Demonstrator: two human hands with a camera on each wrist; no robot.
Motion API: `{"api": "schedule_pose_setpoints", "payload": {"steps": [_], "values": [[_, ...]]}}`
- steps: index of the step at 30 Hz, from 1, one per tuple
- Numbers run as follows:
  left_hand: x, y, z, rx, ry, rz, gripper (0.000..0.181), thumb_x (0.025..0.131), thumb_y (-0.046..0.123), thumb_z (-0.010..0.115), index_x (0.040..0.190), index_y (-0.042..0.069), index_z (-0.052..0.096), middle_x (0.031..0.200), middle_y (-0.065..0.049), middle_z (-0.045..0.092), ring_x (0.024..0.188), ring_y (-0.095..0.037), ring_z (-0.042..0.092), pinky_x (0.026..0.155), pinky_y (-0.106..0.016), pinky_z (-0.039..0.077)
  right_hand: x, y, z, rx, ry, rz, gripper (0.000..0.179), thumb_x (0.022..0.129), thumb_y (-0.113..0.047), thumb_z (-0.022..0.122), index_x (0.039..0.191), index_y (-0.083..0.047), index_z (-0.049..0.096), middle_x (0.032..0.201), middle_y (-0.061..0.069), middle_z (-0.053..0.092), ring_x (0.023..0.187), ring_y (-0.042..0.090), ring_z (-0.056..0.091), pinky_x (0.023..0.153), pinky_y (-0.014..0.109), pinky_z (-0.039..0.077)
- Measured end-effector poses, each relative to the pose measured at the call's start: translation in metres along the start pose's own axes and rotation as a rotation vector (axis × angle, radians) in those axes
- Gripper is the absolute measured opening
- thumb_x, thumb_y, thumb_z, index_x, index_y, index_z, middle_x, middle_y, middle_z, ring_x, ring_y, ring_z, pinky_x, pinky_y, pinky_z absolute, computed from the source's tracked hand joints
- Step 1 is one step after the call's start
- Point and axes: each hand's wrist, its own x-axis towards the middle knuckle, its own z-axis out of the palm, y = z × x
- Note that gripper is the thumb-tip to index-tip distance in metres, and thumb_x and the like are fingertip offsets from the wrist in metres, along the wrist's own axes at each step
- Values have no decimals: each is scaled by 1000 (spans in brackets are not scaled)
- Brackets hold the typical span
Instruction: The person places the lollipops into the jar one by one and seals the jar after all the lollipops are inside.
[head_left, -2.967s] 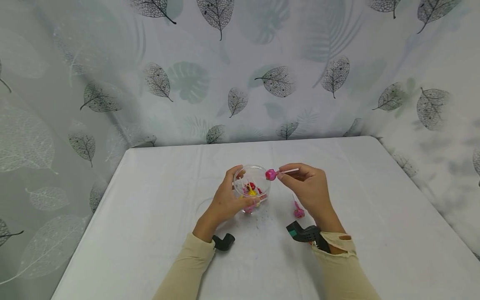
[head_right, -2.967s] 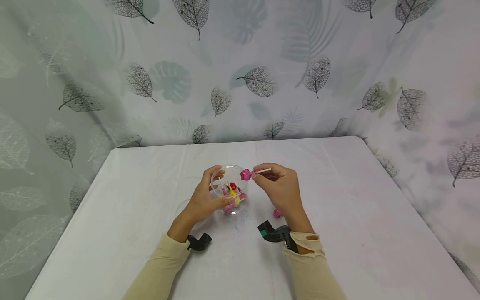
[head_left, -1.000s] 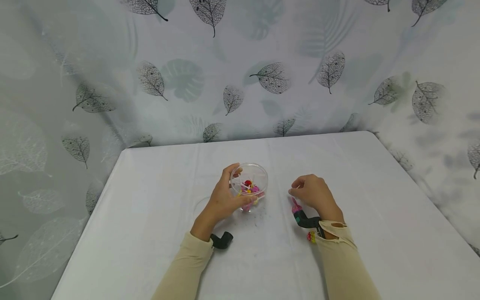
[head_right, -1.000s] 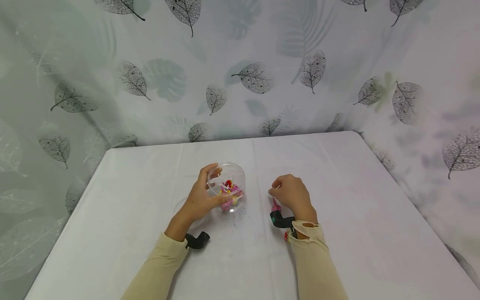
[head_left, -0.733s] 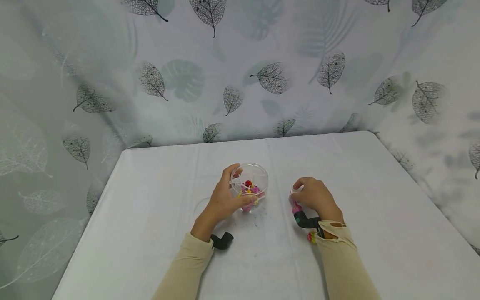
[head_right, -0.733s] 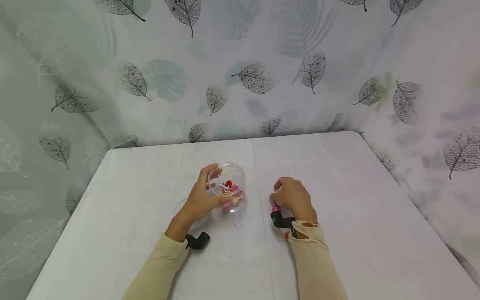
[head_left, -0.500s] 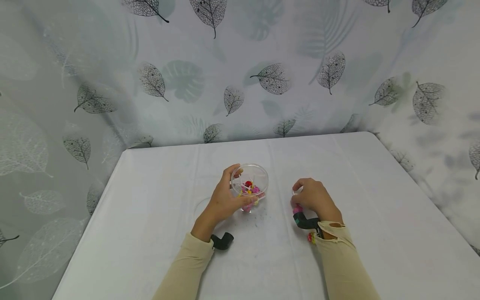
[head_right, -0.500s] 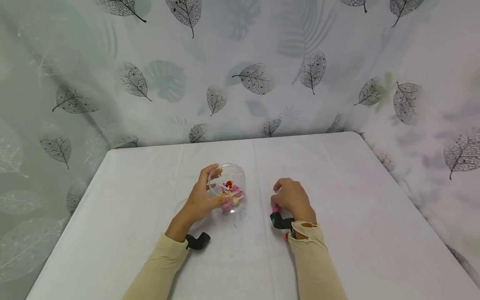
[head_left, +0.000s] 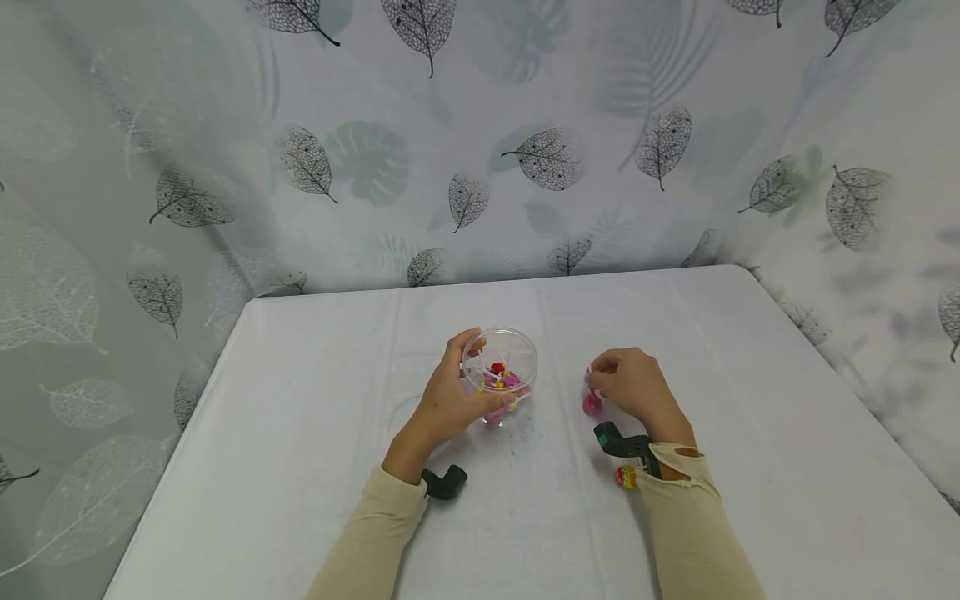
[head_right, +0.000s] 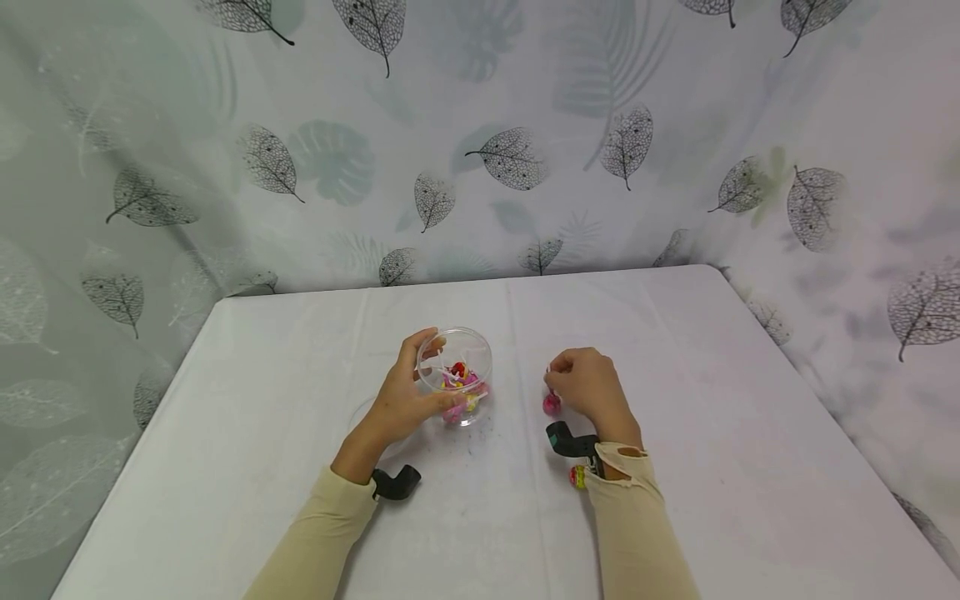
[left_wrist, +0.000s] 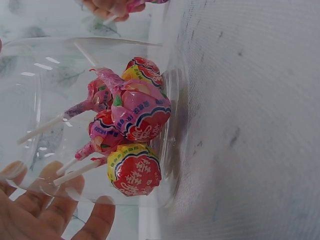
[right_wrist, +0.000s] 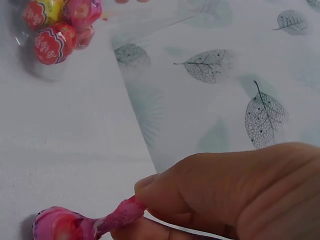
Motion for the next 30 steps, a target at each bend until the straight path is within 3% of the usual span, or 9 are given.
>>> {"api": "schedule_pose_setpoints", "payload": {"steps": [5,9,16,24,30], "values": [[0,0,0,2,3,1,94,71,46,84,144,43,26,144,12,42,127,-18,44,102,-50,41,-2,0,-4,-5,28,-14,19,90,-25,66,99,-9,71,94,9,69,80,22,60,65,33,47],[0,0,0,11,2,11,95,70,50,84,145,41,26,144,10,43,128,-16,43,103,-48,40,-4,-1,-5,7,52,-10,17,90,-24,64,95,-10,71,88,7,69,78,23,58,61,31,46],[0,-1,-1,6,-5,19,97,69,52,83,146,38,25,145,8,43,129,-16,42,103,-48,40,-5,-4,-5,75,188,-39,16,92,-23,61,94,-11,72,79,6,70,73,23,59,56,30,45],[0,0,-1,3,-7,11,96,71,49,83,147,37,26,145,11,42,128,-20,43,103,-51,40,-7,-9,-8,308,310,-60,18,95,-24,62,99,-9,70,91,11,73,82,29,70,63,25,56],[-1,1,-1,15,-2,4,100,68,55,82,148,36,25,143,15,41,126,-16,43,102,-49,41,-12,-15,-14,452,352,-77,23,94,-28,63,102,-7,70,95,11,72,79,18,70,66,23,56]]}}
